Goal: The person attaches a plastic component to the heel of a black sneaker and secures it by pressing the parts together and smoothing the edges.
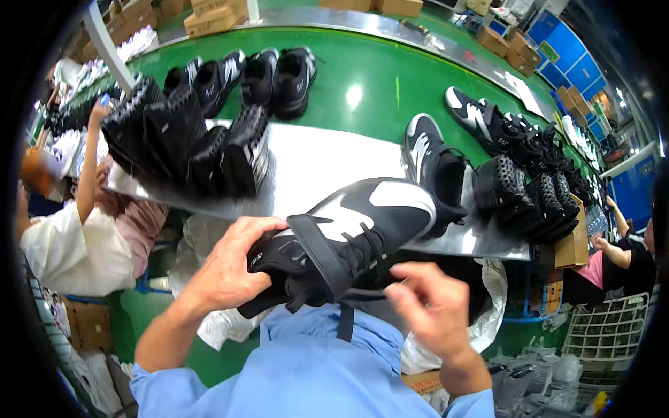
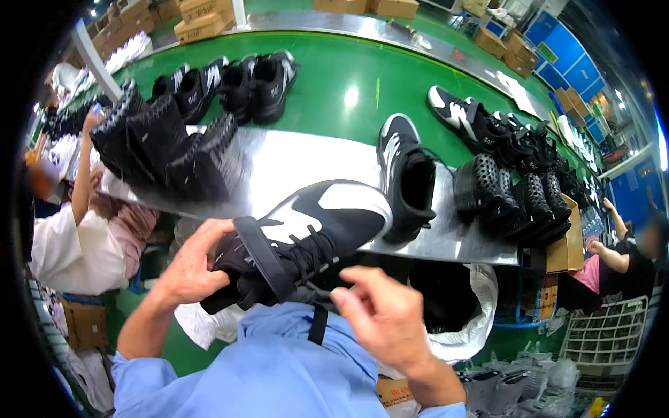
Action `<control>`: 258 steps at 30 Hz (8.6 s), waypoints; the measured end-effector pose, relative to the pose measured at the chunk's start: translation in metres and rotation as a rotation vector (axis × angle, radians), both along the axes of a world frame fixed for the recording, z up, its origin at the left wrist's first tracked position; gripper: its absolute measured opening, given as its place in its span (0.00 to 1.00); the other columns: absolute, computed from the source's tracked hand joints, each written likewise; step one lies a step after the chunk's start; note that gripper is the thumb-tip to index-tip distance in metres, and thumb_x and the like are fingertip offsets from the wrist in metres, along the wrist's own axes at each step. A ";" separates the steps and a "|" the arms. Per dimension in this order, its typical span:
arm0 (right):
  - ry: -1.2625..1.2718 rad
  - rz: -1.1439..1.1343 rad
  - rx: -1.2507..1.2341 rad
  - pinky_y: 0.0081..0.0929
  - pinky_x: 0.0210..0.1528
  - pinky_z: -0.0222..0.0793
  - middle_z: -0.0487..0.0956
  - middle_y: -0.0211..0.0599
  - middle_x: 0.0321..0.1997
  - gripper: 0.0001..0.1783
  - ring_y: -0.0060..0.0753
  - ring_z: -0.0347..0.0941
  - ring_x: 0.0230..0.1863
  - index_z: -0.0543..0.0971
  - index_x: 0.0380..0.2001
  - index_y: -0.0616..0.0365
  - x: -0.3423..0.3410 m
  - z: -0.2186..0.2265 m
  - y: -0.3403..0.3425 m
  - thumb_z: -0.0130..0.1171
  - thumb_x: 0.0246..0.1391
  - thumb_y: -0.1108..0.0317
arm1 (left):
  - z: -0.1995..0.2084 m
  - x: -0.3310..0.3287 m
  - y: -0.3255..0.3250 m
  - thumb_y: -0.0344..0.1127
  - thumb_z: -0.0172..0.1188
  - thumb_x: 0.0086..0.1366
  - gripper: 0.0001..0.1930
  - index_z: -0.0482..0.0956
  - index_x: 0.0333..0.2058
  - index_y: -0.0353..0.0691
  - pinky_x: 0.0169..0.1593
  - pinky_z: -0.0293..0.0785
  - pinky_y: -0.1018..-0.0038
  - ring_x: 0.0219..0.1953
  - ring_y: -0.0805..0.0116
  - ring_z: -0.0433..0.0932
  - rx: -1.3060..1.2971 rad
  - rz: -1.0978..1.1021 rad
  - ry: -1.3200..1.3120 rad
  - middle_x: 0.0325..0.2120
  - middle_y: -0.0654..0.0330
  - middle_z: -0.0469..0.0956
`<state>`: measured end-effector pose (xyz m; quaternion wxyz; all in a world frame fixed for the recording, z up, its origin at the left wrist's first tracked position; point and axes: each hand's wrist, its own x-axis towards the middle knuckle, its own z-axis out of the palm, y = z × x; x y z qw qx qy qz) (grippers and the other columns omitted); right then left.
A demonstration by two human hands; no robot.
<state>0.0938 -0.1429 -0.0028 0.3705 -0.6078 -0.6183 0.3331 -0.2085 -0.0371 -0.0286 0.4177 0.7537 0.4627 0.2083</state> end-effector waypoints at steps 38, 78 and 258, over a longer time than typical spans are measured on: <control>0.003 0.421 -0.329 0.32 0.32 0.72 0.80 0.40 0.28 0.11 0.32 0.75 0.27 0.82 0.35 0.65 -0.058 -0.035 0.067 0.68 0.59 0.66 | -0.010 0.007 0.015 0.28 0.62 0.49 0.34 0.77 0.60 0.43 0.62 0.71 0.58 0.58 0.49 0.71 0.023 -0.627 0.286 0.54 0.49 0.74; 0.419 -0.504 -0.182 0.27 0.25 0.77 0.80 0.42 0.34 0.26 0.28 0.81 0.29 0.71 0.47 0.68 0.056 -0.065 0.101 0.69 0.63 0.56 | -0.007 0.231 0.087 0.41 0.61 0.66 0.16 0.86 0.29 0.32 0.46 0.79 0.51 0.39 0.42 0.83 0.610 -0.015 0.327 0.31 0.42 0.83; -1.091 -0.933 -0.405 0.51 0.59 0.77 0.83 0.60 0.54 0.33 0.60 0.80 0.58 0.83 0.50 0.67 0.532 0.002 0.019 0.66 0.61 0.44 | 0.027 0.240 0.137 0.28 0.61 0.68 0.05 0.78 0.37 0.31 0.39 0.75 0.56 0.33 0.41 0.80 0.523 -0.317 0.026 0.29 0.42 0.80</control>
